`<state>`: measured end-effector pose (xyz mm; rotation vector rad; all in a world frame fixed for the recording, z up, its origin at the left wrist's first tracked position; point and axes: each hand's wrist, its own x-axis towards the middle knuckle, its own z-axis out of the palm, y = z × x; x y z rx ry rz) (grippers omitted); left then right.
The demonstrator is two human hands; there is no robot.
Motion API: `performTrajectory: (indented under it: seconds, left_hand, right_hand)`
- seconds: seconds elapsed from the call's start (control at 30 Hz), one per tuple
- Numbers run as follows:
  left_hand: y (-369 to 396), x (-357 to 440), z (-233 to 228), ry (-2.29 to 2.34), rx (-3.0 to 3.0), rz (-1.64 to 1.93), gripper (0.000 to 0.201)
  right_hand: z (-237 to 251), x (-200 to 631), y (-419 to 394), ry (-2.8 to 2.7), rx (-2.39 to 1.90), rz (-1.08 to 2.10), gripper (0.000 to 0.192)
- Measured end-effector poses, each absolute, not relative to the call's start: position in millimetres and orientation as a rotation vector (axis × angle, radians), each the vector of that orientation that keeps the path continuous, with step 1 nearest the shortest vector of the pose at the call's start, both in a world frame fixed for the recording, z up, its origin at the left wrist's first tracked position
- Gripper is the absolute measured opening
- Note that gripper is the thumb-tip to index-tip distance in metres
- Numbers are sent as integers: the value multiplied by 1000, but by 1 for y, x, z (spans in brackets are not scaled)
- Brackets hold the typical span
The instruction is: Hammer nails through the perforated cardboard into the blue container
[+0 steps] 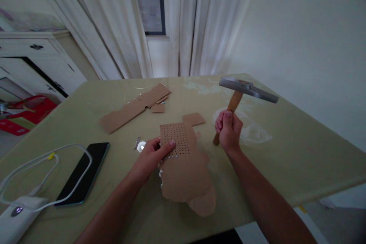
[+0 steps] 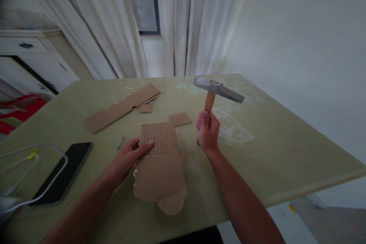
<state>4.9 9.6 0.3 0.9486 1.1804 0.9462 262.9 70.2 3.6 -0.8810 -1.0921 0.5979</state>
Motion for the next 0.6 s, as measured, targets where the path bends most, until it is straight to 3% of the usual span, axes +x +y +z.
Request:
performTrajectory:
  seconds: [0.6]
  left_hand:
    - [9, 12, 0, 1169, 811, 1021, 59]
  right_hand:
    - [3, 264, 70, -1107, -887, 588, 56]
